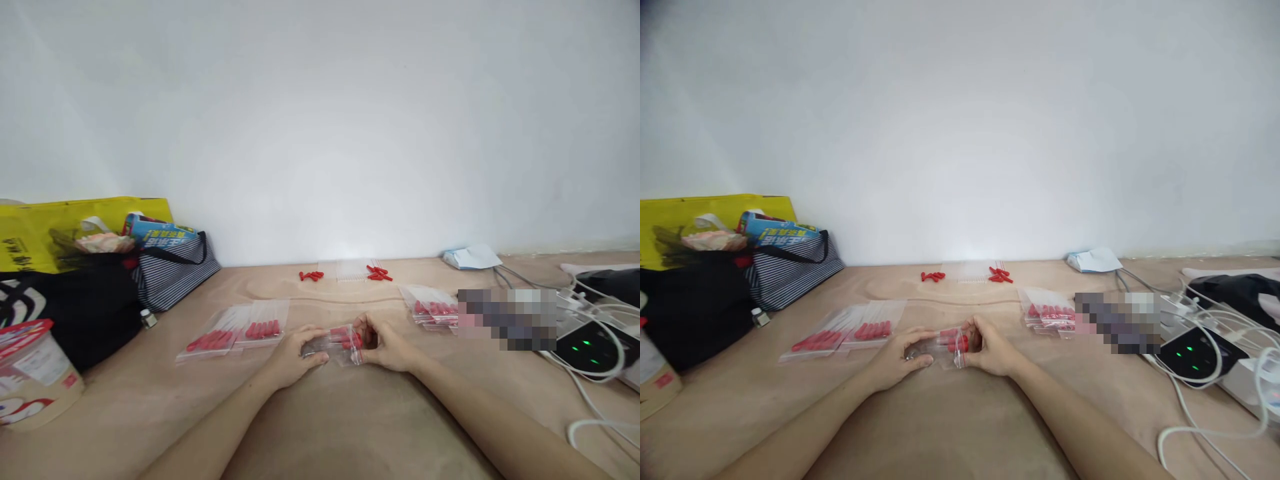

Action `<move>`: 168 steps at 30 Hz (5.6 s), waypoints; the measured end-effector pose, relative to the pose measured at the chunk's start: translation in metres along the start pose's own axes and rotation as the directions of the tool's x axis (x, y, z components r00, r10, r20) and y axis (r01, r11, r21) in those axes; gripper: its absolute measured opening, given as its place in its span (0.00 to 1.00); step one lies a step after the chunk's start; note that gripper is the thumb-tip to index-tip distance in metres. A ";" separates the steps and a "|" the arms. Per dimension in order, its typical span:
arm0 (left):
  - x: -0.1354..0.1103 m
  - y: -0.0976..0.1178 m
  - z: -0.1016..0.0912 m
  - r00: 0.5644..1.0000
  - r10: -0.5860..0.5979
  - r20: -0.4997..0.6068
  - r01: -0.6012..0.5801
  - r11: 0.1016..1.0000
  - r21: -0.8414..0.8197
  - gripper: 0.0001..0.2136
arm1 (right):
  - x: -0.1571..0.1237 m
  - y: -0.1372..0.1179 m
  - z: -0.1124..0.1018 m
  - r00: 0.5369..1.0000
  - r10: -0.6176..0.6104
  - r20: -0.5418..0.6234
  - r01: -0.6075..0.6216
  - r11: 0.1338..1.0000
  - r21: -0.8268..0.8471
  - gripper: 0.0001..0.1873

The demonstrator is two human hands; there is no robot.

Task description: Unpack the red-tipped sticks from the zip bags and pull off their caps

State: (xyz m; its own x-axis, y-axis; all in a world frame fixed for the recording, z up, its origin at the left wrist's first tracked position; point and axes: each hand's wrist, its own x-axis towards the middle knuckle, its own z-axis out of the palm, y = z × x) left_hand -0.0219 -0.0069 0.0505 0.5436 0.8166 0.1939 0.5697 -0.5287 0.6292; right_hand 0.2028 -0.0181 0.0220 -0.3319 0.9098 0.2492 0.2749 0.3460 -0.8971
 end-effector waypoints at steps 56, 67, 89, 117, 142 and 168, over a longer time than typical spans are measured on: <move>-0.007 -0.010 -0.006 0.996 -0.059 -0.060 0.061 0.998 0.034 0.15 | -0.015 0.020 -0.036 0.960 -0.278 -0.029 0.151 0.602 -0.784 0.14; -0.006 -0.010 -0.007 0.999 0.027 0.033 -0.030 0.996 0.090 0.15 | -0.025 0.006 -0.033 0.961 -0.271 -0.054 0.115 0.568 -0.815 0.13; -0.006 -0.009 -0.003 0.998 0.030 -0.059 -0.023 0.993 0.116 0.14 | 0.003 -0.025 0.016 0.993 -0.048 -0.110 -0.036 0.751 -0.659 0.10; -0.005 -0.012 -0.003 0.998 -0.006 -0.060 0.012 0.995 0.104 0.13 | -0.005 -0.017 -0.013 0.979 0.039 -0.200 -0.081 0.975 -0.205 0.03; -0.004 -0.009 -0.005 0.997 -0.041 -0.062 0.050 0.988 0.147 0.13 | -0.004 0.016 -0.032 0.882 -0.472 -0.008 0.177 0.346 -0.922 0.13; -0.005 -0.006 -0.004 0.998 -0.014 -0.063 0.023 0.989 0.147 0.13 | -0.013 0.007 -0.025 0.931 -0.366 0.002 0.134 0.336 -0.932 0.10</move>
State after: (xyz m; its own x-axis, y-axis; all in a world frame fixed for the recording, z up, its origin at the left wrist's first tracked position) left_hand -0.0303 -0.0068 0.0489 0.4960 0.8367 0.2322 0.6666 -0.5383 0.5156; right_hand 0.2313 -0.0219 0.0215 -0.4111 0.7198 0.5594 0.8892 0.4518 0.0722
